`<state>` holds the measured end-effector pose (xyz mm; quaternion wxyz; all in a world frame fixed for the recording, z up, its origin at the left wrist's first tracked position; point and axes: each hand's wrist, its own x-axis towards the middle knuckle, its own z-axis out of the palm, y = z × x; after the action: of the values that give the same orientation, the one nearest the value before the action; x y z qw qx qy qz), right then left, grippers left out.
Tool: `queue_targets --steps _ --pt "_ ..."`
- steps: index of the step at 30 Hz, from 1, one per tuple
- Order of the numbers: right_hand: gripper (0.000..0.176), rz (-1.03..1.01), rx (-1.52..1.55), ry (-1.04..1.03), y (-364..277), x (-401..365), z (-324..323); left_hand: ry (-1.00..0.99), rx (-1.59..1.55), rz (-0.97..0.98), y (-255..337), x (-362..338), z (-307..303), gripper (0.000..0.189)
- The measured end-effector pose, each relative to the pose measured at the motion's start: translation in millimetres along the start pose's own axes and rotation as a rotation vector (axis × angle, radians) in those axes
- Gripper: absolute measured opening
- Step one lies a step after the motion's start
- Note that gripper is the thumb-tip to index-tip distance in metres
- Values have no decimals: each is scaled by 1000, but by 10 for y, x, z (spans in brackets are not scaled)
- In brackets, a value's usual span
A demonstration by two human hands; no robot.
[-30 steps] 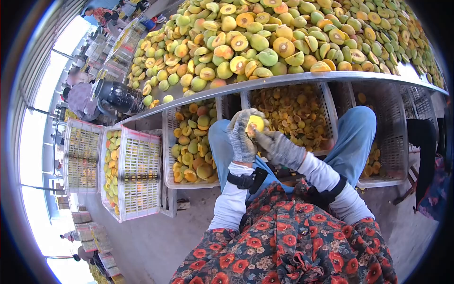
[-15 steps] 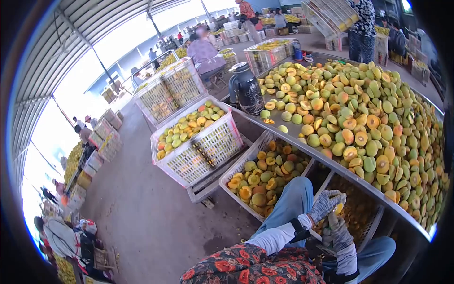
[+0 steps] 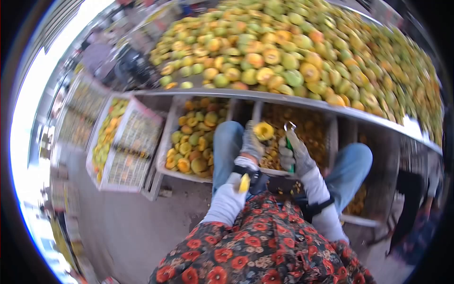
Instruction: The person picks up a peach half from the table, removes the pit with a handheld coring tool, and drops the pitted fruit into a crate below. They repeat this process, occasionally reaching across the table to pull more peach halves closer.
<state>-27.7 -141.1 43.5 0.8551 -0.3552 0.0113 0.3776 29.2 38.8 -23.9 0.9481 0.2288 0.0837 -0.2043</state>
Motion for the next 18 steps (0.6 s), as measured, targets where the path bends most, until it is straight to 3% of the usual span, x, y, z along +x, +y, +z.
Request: queue_targets --steps 1,3,4,5,7,8,9,11,12,18 --pt "33 -5 -380 450 30 50 -225 -5 -37 -23 18 -80 130 27" --pt "30 -91 -1856 834 326 318 -955 94 66 68 13 -216 402 30" --pt "30 -279 -1341 822 244 202 -822 67 135 75 20 -205 421 33" --pt "30 -274 -1328 847 186 150 -669 100 168 81 10 -208 410 35" --pt "29 -486 -1493 822 107 129 -361 30 204 -7 -36 -142 377 42" --pt "26 -341 -1489 823 30 116 -217 85 274 68 -109 -205 581 48" --pt "26 -340 -1477 843 1 122 -174 77 283 51 -124 -206 593 48" --pt "26 -250 -1524 865 -41 120 -117 -69 394 -98 -123 -232 594 53" --pt "25 -238 -1541 867 -53 102 -101 17 404 -81 -165 -265 639 54" --pt "24 -221 -1648 801 -104 -31 53 94 306 -58 -279 -302 706 51"
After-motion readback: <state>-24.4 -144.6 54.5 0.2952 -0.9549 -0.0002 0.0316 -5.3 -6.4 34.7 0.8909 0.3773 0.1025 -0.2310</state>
